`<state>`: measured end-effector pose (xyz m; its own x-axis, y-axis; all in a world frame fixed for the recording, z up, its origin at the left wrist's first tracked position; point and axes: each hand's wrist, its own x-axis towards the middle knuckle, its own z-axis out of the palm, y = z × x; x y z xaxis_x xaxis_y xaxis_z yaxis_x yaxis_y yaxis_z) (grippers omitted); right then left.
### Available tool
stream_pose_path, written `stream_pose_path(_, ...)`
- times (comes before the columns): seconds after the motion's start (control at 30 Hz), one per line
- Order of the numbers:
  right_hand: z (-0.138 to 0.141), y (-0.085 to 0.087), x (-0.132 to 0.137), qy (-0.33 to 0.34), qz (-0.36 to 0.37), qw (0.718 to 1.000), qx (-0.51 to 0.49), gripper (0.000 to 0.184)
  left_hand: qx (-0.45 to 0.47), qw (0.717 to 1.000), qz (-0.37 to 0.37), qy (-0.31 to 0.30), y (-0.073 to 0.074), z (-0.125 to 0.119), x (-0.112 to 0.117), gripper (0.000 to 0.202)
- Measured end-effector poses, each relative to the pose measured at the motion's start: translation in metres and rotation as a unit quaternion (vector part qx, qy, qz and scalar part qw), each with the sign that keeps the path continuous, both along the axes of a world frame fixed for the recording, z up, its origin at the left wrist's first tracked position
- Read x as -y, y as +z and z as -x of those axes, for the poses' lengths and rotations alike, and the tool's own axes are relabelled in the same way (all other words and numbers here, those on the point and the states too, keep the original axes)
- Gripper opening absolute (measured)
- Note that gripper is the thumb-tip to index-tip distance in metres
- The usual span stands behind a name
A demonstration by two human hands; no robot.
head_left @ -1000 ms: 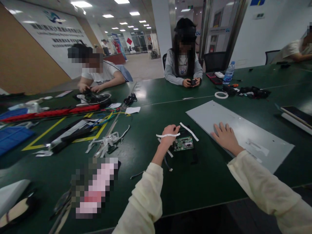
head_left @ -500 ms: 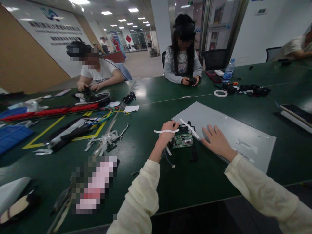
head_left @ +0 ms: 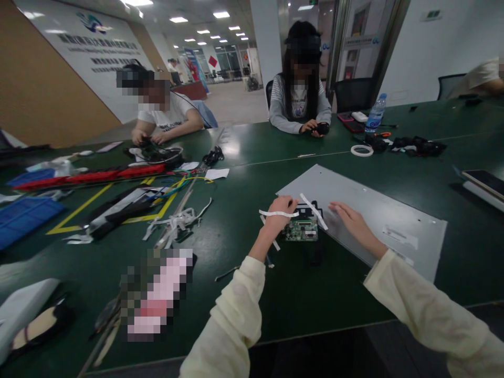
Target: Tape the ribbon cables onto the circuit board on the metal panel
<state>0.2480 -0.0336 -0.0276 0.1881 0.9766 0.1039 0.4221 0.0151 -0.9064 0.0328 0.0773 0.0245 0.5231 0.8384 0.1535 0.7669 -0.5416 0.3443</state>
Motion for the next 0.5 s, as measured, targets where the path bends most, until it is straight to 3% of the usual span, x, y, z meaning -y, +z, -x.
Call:
stream_pose_path(0.1, 0.017, 0.017, -0.004, 0.03, 0.046, 0.99, -0.132, 0.054, 0.005, 1.0, -0.005, -0.012, -0.004, 0.001, 0.0, 0.037)
stream_pose_path(0.23, 0.047, 0.031, -0.01, 0.073, 0.113, 0.953, -0.27, 0.065, 0.018, 1.0, -0.008, -0.015, -0.008, -0.001, 0.003, 0.037)
stream_pose_path(0.37, 0.063, 0.021, -0.016, 0.069, 0.041, 0.966, -0.245, 0.054, 0.036, 0.999, -0.004, -0.016, -0.007, 0.0, 0.006, 0.03)
stream_pose_path(0.5, 0.063, 0.01, -0.017, 0.045, 0.029, 0.961, -0.271, 0.052, 0.112, 0.993, -0.039, 0.022, -0.002, 0.025, -0.001, 0.027)
